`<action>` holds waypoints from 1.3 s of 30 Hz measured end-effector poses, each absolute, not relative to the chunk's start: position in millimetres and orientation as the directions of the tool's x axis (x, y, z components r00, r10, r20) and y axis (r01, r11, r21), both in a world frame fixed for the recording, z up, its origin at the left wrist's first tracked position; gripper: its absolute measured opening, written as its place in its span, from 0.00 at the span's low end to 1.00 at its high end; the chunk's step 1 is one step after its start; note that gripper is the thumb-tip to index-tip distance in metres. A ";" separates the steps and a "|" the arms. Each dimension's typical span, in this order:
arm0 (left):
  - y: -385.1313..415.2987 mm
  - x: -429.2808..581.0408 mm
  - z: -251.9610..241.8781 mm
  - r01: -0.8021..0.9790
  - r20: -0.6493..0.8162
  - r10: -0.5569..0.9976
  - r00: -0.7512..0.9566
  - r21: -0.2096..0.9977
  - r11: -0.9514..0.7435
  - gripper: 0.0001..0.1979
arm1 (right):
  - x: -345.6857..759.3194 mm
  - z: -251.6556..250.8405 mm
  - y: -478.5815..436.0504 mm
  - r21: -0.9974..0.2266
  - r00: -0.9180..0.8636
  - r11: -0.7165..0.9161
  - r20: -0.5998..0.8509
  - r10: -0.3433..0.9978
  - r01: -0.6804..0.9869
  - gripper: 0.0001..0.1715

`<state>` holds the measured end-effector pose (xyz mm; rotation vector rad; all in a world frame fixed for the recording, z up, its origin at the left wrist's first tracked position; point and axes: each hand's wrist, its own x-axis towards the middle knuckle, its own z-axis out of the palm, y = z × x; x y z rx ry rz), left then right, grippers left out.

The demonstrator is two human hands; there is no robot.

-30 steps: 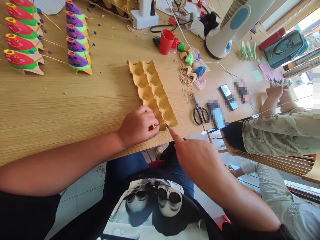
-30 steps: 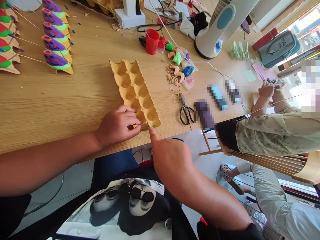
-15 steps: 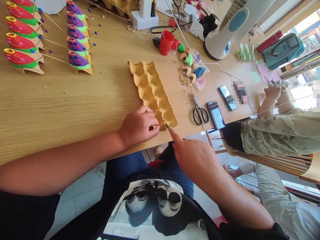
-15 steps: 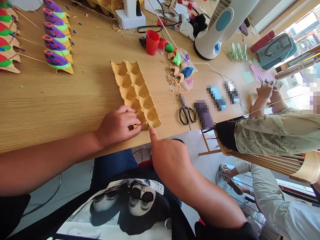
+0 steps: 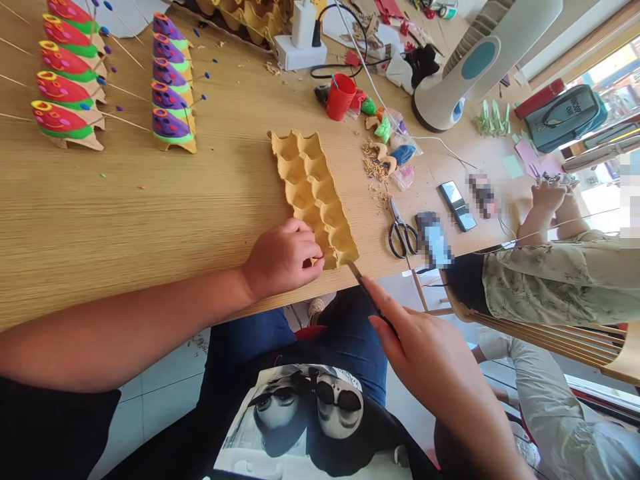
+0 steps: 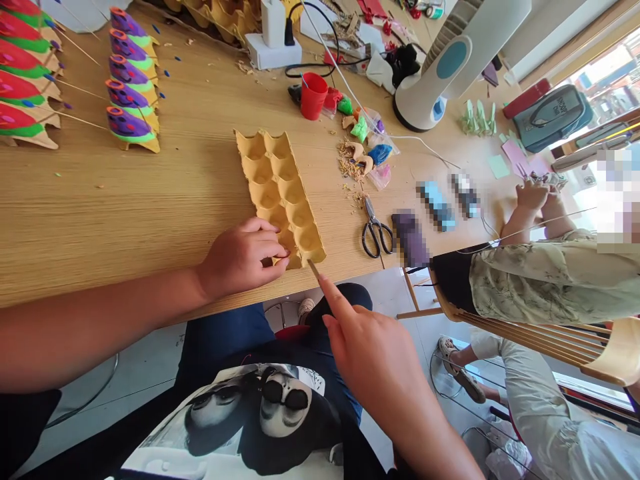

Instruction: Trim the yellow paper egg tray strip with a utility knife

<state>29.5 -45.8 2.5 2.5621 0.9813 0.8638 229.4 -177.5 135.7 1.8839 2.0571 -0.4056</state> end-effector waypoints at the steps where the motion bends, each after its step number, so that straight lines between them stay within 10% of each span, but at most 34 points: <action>1: -45.7 29.6 2.2 0.518 0.442 0.675 0.591 0.433 -0.738 0.11 | 231.7 131.6 -181.3 -0.059 -0.079 0.061 -0.362 0.929 0.996 0.37; 9: -45.7 28.8 2.6 0.511 0.435 0.660 0.613 0.419 -0.751 0.10 | 224.2 82.2 -185.2 -0.354 -0.071 -0.001 -0.192 0.979 0.935 0.35; 39: -28.5 24.8 5.2 0.585 0.401 0.773 0.492 0.505 -0.635 0.07 | 223.0 66.1 -176.2 -0.357 -0.068 -0.015 -0.217 0.974 0.934 0.33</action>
